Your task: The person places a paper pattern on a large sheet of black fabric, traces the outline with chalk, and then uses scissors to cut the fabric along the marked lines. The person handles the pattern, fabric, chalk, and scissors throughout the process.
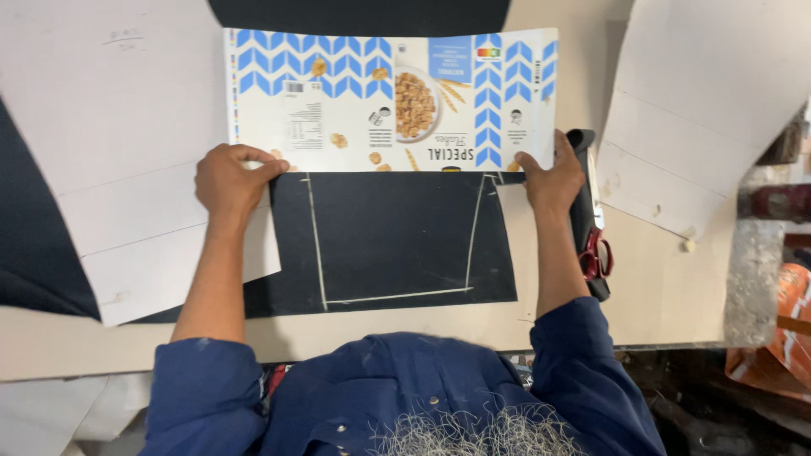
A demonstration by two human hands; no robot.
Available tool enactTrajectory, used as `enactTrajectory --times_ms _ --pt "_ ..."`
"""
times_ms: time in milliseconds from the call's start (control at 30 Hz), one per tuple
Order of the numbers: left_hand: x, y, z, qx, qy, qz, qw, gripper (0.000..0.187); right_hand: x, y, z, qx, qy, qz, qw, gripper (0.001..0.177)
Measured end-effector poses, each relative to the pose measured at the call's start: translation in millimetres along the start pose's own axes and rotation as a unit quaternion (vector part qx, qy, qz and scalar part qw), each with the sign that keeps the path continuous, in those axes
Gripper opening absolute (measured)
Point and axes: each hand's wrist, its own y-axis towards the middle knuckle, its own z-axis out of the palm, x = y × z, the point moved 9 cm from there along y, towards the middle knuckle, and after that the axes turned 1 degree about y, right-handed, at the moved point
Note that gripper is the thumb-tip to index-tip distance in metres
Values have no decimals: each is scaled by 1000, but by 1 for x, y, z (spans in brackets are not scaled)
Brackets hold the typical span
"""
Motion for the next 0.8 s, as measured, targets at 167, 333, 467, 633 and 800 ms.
enactTrajectory --times_ms 167,333,467,633,800 --pt "1 -1 1 12 -10 -7 1000 26 -16 -3 3 -3 -28 78 997 71" --pt "1 0 3 6 -14 2 1000 25 -14 -1 -1 -21 -54 60 997 72" --pt "1 -1 2 1 -13 11 1000 26 -18 -3 2 -35 -87 110 990 71" --pt "-3 -3 1 11 -25 -16 1000 24 -12 -2 2 -39 -103 105 988 71" --pt "-15 -11 -7 -22 71 -4 997 34 -17 -4 2 -27 -116 105 987 72"
